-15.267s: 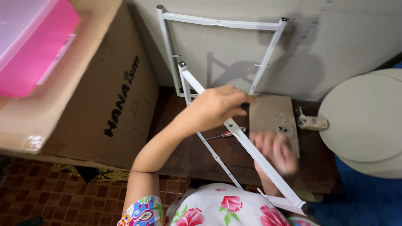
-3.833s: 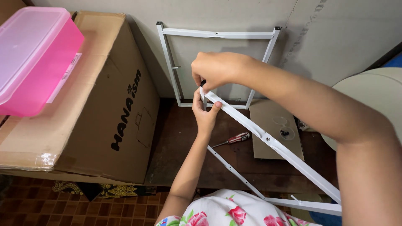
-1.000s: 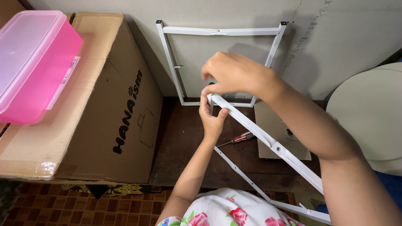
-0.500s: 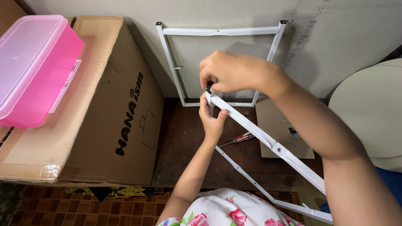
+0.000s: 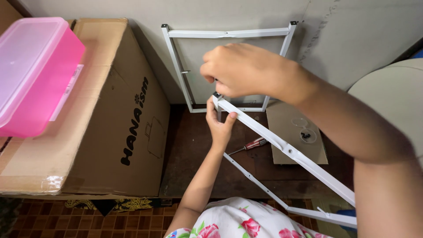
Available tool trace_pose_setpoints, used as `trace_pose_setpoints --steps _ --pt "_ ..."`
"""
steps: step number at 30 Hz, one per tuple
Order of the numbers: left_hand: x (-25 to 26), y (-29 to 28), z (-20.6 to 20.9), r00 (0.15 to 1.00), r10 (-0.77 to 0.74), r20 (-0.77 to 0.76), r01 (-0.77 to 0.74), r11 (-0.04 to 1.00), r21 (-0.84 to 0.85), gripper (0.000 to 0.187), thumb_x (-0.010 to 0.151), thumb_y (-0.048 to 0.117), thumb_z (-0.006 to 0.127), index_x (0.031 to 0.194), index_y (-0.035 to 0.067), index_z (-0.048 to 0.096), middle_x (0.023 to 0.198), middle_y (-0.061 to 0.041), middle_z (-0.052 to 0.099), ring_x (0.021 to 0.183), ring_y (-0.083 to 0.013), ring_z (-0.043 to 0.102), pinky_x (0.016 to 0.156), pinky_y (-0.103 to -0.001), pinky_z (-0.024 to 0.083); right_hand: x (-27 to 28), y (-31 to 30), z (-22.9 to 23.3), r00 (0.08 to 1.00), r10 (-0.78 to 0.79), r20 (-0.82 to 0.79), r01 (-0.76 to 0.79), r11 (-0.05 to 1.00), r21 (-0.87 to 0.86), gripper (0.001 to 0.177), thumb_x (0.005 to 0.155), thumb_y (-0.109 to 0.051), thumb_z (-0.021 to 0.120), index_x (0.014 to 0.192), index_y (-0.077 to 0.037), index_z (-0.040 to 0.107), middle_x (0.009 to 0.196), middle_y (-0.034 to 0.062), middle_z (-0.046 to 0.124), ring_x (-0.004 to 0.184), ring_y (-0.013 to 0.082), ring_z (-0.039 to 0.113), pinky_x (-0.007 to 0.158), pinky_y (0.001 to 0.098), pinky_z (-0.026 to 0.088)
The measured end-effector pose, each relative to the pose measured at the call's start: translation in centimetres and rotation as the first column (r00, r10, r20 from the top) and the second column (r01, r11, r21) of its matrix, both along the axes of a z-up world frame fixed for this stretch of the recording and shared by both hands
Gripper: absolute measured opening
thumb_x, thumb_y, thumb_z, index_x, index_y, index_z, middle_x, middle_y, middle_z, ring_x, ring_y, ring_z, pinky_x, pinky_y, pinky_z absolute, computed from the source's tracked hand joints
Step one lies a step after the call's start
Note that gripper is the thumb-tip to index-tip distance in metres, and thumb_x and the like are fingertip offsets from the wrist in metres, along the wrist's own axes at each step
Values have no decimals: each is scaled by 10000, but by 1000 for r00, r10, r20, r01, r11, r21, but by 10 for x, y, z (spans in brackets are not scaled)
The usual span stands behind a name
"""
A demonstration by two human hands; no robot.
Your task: The person assembles a white metal folding table frame on a low wooden surface, attaching cross bars and tightening screws at the frame joints, then lifts and positions round tabletop panels onto the assembled frame.
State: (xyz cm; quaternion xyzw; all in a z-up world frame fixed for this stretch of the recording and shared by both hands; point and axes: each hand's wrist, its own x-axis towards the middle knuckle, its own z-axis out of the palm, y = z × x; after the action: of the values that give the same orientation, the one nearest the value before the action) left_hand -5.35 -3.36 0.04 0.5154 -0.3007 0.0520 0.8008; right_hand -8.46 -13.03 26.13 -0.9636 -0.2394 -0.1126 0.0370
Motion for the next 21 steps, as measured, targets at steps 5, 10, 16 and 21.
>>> trace_pose_setpoints --steps 5,10,16,21 --pt "4 1 -8 998 52 36 -52 999 -12 854 861 573 817 1394 -16 503 1313 -75 560 1261 -191 535 1139 -343 410 -3 10 19 995 -21 101 54 941 -334 54 645 11 704 698 24 702 793 181 683 727 380 708 630 456 584" --pt "12 5 -16 995 98 20 -98 995 -12 904 856 618 804 1411 -22 489 1320 -81 560 1260 -199 533 1141 -350 403 -39 -3 42 987 -157 -41 129 912 -389 64 648 -21 722 695 18 703 780 182 673 758 385 702 654 465 578" --pt "12 7 -20 985 161 63 -161 987 0 952 853 690 767 1415 -30 499 1340 -84 557 1294 -208 536 1180 -369 407 -104 -49 34 952 -257 -164 213 946 -244 145 683 -21 720 817 -24 663 944 122 615 773 328 699 642 458 563" --pt "9 14 -17 989 144 41 -142 988 -53 965 833 713 779 1393 -22 501 1310 -77 537 1303 -206 542 1220 -380 421 -153 -112 -59 899 -354 -257 336 935 -116 227 748 -78 718 963 -60 647 920 115 613 777 343 695 660 450 568"
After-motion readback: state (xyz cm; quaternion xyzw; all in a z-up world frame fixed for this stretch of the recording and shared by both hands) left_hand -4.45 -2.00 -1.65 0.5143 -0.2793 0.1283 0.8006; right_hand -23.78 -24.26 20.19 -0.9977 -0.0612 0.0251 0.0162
